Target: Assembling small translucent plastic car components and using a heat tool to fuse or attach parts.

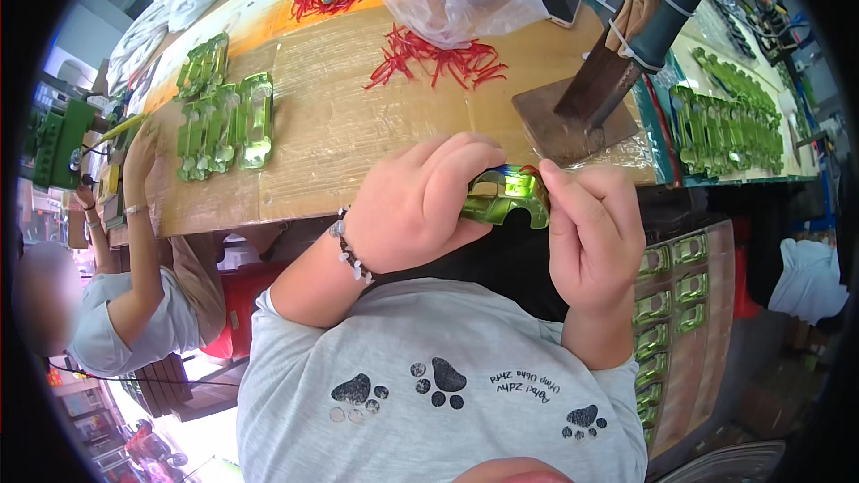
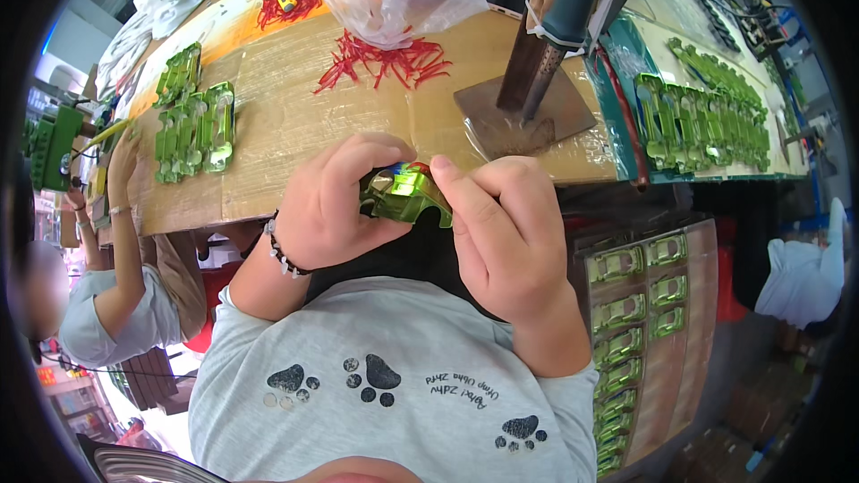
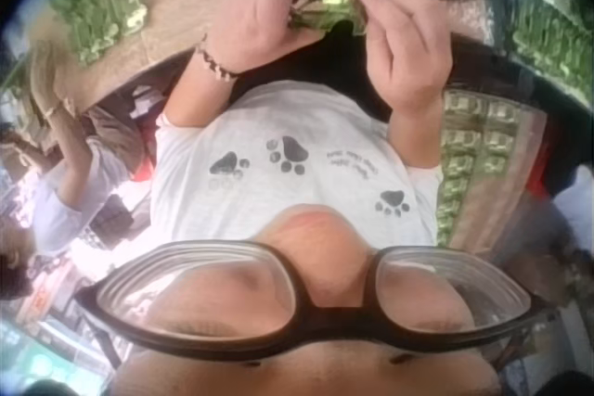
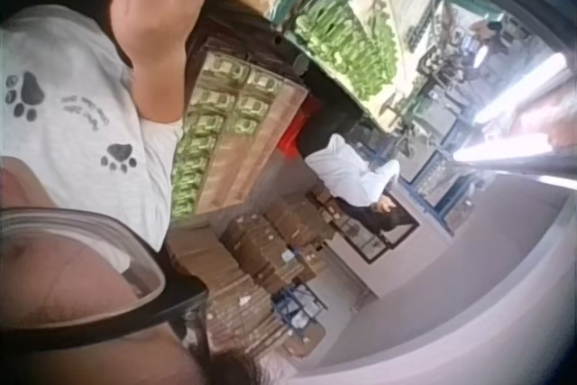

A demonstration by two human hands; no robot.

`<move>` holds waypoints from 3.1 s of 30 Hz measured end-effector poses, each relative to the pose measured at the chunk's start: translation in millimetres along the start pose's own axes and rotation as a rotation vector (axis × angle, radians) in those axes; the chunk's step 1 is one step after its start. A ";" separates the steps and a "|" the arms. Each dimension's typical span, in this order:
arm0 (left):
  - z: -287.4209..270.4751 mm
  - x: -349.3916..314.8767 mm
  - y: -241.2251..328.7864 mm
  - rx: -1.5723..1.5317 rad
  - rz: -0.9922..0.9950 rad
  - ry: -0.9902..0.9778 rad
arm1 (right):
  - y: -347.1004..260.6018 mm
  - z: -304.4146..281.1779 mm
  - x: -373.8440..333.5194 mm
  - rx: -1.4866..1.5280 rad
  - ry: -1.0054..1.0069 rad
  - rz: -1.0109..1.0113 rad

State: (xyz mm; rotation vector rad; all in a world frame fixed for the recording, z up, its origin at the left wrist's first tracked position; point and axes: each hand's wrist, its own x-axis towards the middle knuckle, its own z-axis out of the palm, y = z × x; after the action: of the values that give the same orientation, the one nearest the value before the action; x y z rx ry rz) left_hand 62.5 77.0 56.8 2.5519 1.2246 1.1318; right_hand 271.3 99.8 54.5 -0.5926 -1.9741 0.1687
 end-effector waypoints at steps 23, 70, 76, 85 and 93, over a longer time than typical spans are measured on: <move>-16.0 11.9 30.3 0.112 0.047 -0.022 | -15.3 -16.0 -1.9 0.034 0.068 -0.033; 53.1 30.6 19.2 -1.778 -0.825 -0.269 | 27.3 3.6 -69.4 1.250 0.343 0.959; 65.3 38.0 13.3 -1.647 -0.797 -0.170 | 32.9 0.3 -54.8 1.331 0.379 0.979; 61.3 43.0 18.6 -1.603 -0.797 -0.146 | 19.7 -10.4 -37.1 1.325 0.392 1.022; 59.5 38.4 8.7 -1.749 -0.732 -0.191 | 15.9 -13.7 -26.4 1.459 0.335 1.109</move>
State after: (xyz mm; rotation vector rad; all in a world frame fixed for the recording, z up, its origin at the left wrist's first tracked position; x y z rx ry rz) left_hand 122.7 111.4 39.6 0.7598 0.4567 0.9269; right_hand 297.9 99.2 33.9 -0.5394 -0.6027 1.8174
